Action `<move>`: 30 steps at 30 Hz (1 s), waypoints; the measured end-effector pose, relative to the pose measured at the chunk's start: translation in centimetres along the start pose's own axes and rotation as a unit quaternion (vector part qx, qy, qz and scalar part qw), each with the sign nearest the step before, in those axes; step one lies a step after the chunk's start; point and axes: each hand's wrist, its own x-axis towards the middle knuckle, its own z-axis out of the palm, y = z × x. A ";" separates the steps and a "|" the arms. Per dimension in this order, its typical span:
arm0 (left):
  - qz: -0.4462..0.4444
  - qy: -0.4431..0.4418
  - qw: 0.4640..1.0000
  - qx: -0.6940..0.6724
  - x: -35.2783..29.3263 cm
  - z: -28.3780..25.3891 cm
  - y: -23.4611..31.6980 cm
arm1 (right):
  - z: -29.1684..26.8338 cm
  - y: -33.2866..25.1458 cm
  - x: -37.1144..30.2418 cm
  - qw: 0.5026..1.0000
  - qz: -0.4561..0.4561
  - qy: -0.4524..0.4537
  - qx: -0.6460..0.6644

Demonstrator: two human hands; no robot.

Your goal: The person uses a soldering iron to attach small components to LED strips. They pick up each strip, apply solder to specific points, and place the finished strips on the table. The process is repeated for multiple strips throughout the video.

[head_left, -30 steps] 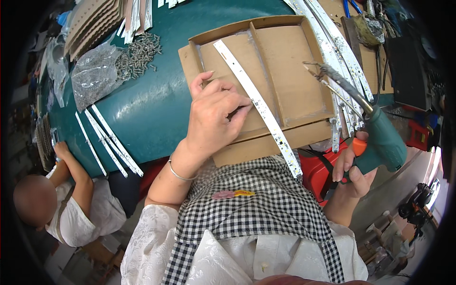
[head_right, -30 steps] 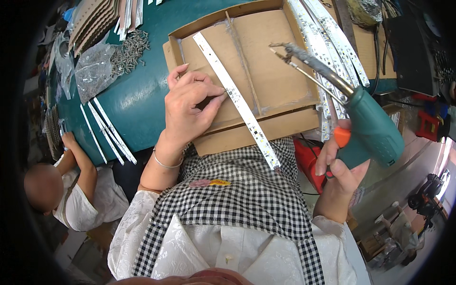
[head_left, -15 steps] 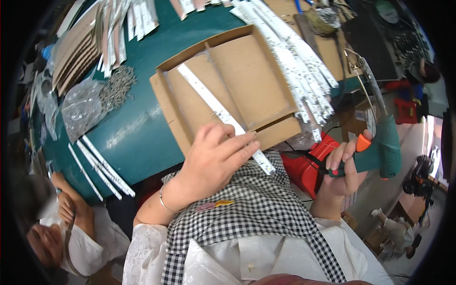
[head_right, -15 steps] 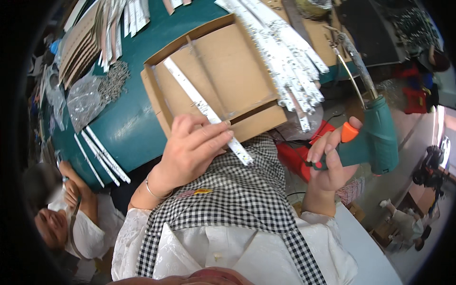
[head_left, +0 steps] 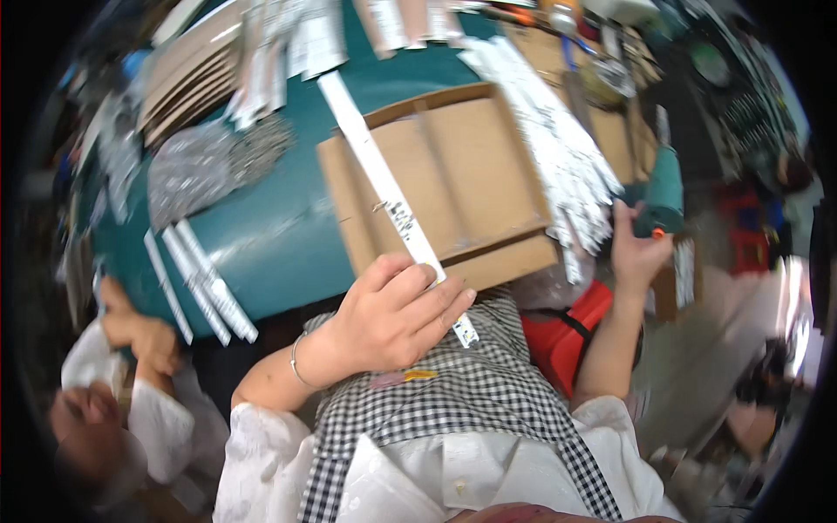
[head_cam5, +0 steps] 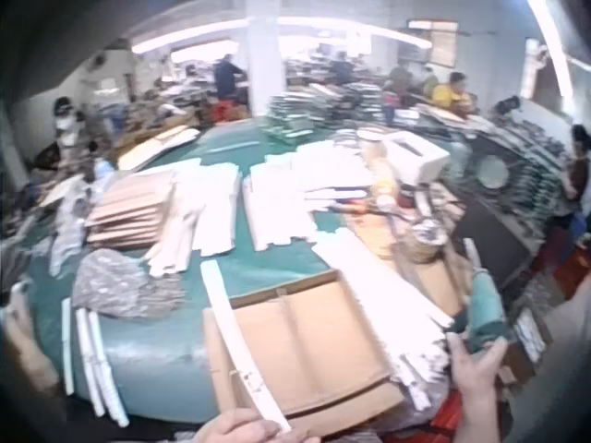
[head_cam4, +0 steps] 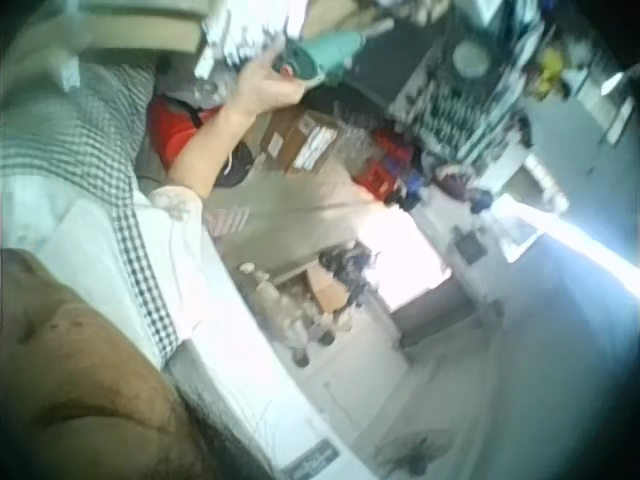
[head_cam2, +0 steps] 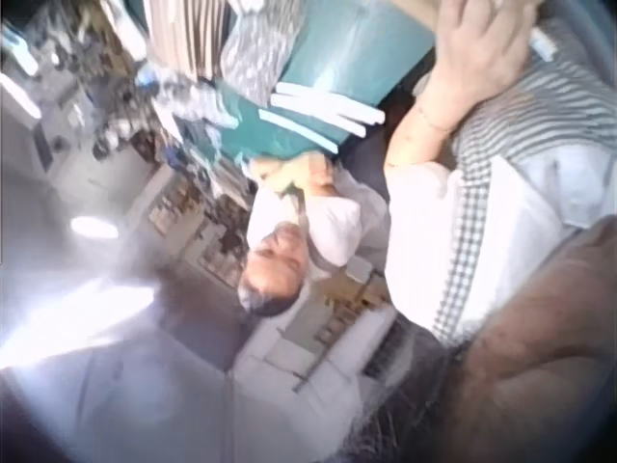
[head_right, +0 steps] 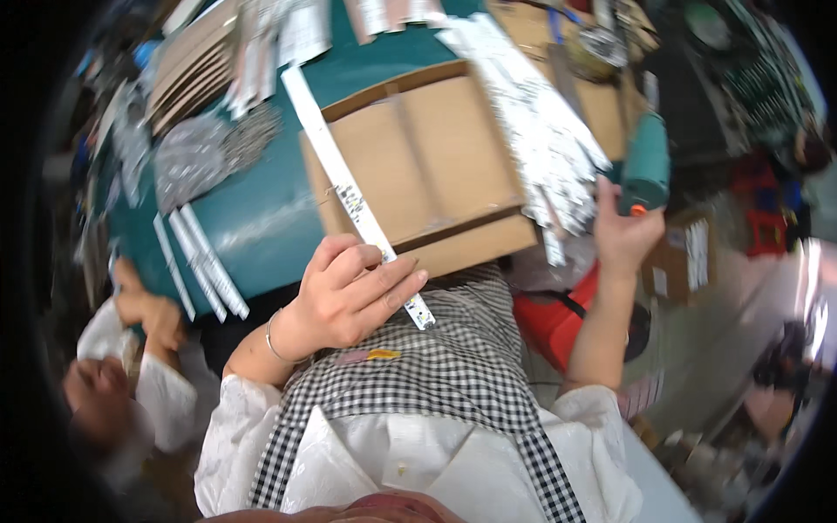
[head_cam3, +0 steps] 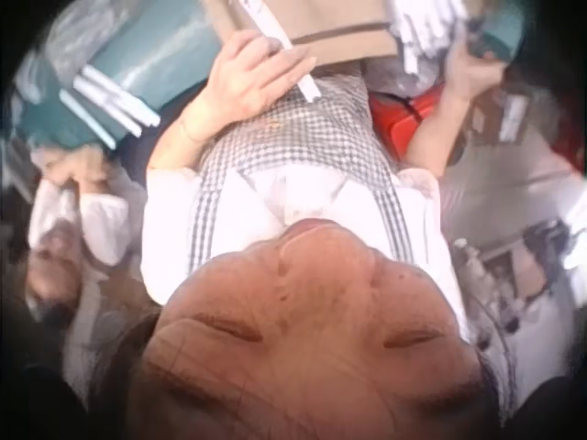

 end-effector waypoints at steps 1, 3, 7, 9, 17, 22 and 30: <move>-0.017 0.005 1.000 0.021 -0.8 -1.0 -0.3 | 0.5 0.2 0.4 0.999 -0.028 -0.008 -0.039; -0.056 0.013 0.996 0.068 -3.2 -3.1 -0.7 | 1.4 -0.7 0.5 0.998 -0.009 -0.043 -0.055; -0.151 0.031 0.981 0.121 -8.4 -7.6 -1.2 | 0.9 4.3 2.2 0.998 -0.010 -0.066 0.022; -0.201 0.031 0.964 0.169 -10.9 -8.8 -0.7 | 1.3 4.6 2.8 0.993 -0.008 -0.091 0.071; -0.293 0.027 0.940 0.173 -18.4 -8.6 -2.5 | -0.1 0.8 3.1 0.981 0.061 -0.054 0.175; -0.319 0.012 0.940 0.120 -20.5 -8.4 -4.4 | -1.8 -1.3 1.7 0.982 0.059 0.028 0.176; -0.371 -0.053 0.924 0.079 -21.1 -8.9 -4.7 | -3.4 -9.0 -2.7 0.959 0.054 0.054 0.274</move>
